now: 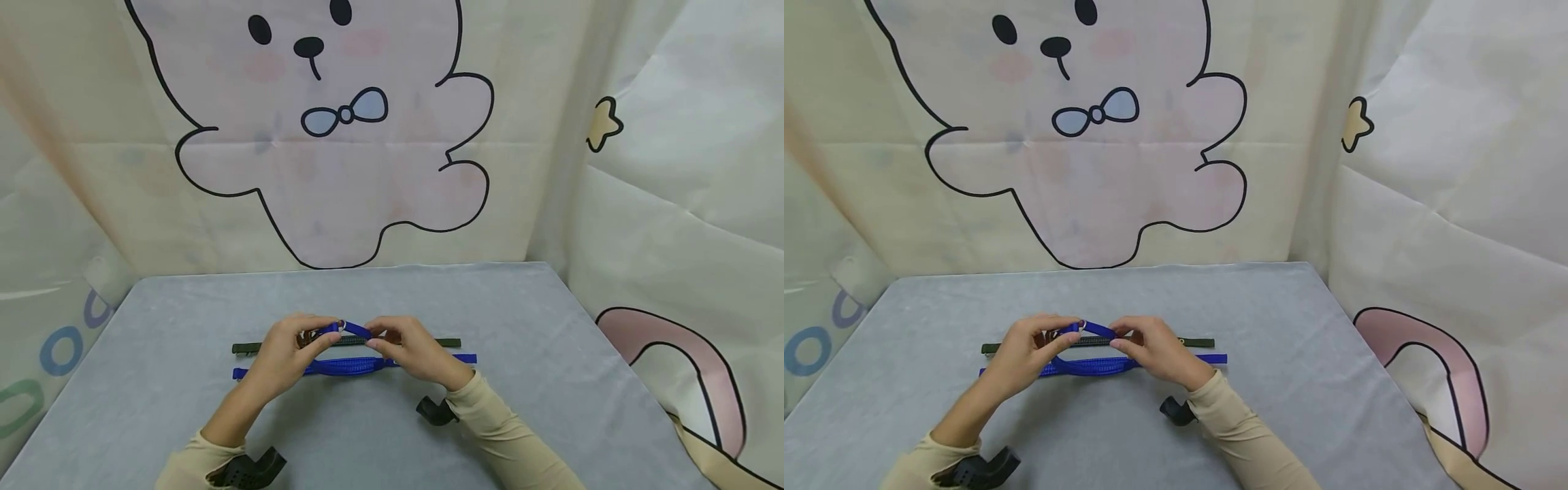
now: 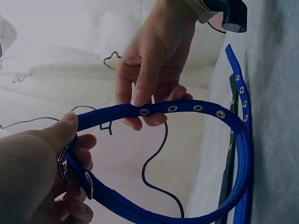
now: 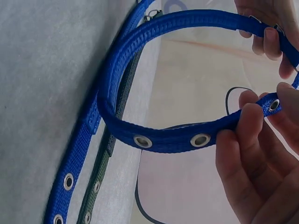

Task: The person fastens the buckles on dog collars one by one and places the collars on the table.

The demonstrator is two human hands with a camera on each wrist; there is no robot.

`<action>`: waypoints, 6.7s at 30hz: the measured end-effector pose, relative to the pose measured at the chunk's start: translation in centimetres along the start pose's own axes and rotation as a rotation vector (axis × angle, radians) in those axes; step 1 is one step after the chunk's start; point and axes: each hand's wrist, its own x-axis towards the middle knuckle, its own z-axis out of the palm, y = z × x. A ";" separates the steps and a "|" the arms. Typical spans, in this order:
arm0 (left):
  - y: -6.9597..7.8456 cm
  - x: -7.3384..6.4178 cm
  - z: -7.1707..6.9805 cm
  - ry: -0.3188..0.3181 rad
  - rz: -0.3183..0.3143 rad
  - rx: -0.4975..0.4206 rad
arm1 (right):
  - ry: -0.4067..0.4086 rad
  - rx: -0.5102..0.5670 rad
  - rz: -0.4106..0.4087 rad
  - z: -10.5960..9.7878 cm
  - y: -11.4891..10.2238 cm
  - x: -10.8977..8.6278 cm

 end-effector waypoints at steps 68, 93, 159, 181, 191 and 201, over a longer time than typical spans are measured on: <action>0.4 0.2 2.8 -0.017 -0.089 -0.166 | 0.048 0.052 -0.036 2.2 -1.0 -0.2; 0.4 -0.5 3.6 -0.006 -0.125 -0.158 | 0.219 0.022 -0.087 3.1 -0.6 -0.5; -1.4 0.4 2.8 -0.032 -0.139 -0.275 | 0.259 0.055 -0.182 3.1 0.6 0.2; -1.6 0.2 3.0 -0.037 -0.122 -0.248 | 0.163 0.031 -0.100 2.1 0.2 0.0; -1.3 0.1 2.8 -0.088 -0.089 -0.256 | 0.162 -0.019 -0.095 2.4 0.3 0.2; -1.6 0.2 2.7 -0.069 -0.106 -0.278 | 0.170 0.037 -0.104 2.7 0.5 0.3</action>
